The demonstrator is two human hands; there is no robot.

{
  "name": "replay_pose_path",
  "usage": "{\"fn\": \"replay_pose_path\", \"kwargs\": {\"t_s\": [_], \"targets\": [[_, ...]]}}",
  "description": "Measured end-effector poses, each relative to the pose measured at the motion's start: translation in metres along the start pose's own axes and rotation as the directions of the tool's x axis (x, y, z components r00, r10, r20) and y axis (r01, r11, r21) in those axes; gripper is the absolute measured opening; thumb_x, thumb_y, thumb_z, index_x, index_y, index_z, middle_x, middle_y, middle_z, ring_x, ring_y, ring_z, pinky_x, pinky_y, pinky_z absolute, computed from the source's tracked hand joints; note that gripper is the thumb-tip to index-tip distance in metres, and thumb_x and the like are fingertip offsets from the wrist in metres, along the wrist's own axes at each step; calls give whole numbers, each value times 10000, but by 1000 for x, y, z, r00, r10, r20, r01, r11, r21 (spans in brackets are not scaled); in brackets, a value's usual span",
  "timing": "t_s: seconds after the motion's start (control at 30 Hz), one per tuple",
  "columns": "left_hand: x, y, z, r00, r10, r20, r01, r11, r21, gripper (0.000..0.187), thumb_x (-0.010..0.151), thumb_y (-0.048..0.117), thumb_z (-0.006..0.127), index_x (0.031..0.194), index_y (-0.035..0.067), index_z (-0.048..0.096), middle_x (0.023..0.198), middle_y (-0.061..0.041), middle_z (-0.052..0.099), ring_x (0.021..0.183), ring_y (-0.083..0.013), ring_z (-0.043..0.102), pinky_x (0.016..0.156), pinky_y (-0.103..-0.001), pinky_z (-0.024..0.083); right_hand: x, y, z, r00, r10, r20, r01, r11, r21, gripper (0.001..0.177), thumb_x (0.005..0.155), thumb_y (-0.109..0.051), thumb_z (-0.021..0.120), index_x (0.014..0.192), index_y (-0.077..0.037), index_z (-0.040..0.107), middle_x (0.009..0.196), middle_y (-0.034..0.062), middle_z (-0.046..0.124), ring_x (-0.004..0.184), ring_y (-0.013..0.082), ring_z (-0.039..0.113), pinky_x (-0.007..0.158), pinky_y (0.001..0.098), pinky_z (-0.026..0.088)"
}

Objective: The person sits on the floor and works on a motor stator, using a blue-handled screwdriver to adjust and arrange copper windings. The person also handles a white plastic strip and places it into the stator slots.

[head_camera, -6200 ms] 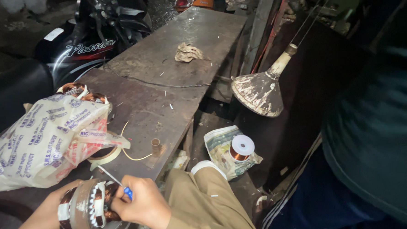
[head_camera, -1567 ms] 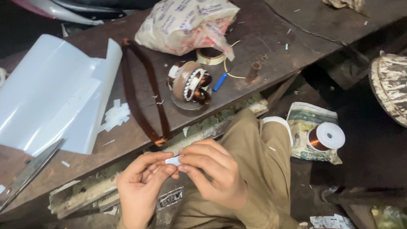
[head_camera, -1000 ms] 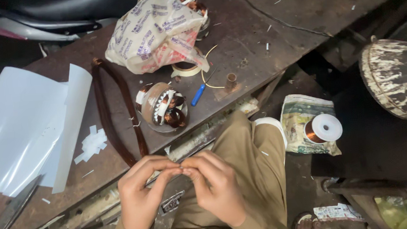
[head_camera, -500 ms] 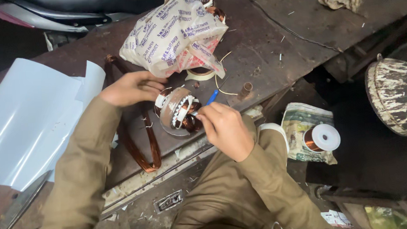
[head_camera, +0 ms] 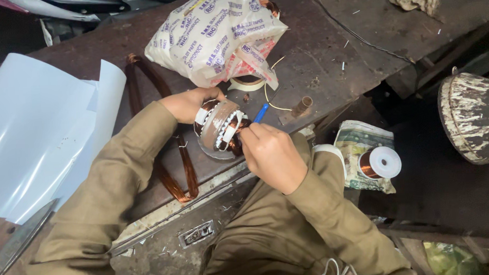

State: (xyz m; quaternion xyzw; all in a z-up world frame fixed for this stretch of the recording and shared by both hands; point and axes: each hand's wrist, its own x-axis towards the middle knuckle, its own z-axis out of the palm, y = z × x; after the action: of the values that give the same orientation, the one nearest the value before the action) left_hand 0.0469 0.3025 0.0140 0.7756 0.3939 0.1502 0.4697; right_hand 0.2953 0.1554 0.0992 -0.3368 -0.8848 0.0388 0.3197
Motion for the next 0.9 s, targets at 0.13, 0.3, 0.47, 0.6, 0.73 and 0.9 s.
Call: {"fn": "replay_pose_path", "kwargs": {"t_s": [0.13,0.3,0.47,0.6,0.73,0.9], "targets": [[4,-4,0,999,52,5,-52,998,-24,482,779,232,817,1198,90,624,1022,-17,694,939,-94,602,824,-294,521,2,-4,2,1000,-21,18,22,998,-53,130,795,21,679,852,-6,565,797,152,567,783,353,619,689,461,504],[4,-9,3,999,40,2,-40,999,-2,444,787,241,812,1162,85,635,972,-9,689,909,-92,595,798,-286,521,2,-5,3,998,-32,53,37,994,-100,136,790,12,676,869,-14,569,796,141,568,775,337,622,680,450,509],[4,-7,4,998,64,22,-61,993,-106,471,762,228,820,1169,90,628,977,0,679,904,-86,597,795,-282,516,3,-6,6,998,-29,56,36,990,-134,138,787,18,673,873,-13,570,803,140,568,784,334,623,685,443,512],[3,-8,4,998,65,-12,-65,998,-23,446,776,214,805,1168,89,633,968,-3,682,894,-89,592,794,-280,516,2,-6,10,999,-40,12,41,997,-72,180,758,27,664,919,9,587,825,150,572,804,355,621,702,453,512],[3,-10,4,998,56,-6,-56,997,-50,398,818,200,779,1163,73,627,974,-16,678,900,-93,578,793,-286,508,-1,-7,14,998,21,-64,-22,1000,-7,158,811,35,659,956,13,602,856,163,589,830,371,619,726,466,505],[2,-8,2,1000,29,-4,-29,998,-60,420,798,186,778,1176,84,625,990,-15,687,915,-91,593,807,-278,515,-3,-9,15,989,105,-103,-106,994,-2,95,878,-6,677,936,9,602,845,178,592,812,385,612,720,483,495]]}}
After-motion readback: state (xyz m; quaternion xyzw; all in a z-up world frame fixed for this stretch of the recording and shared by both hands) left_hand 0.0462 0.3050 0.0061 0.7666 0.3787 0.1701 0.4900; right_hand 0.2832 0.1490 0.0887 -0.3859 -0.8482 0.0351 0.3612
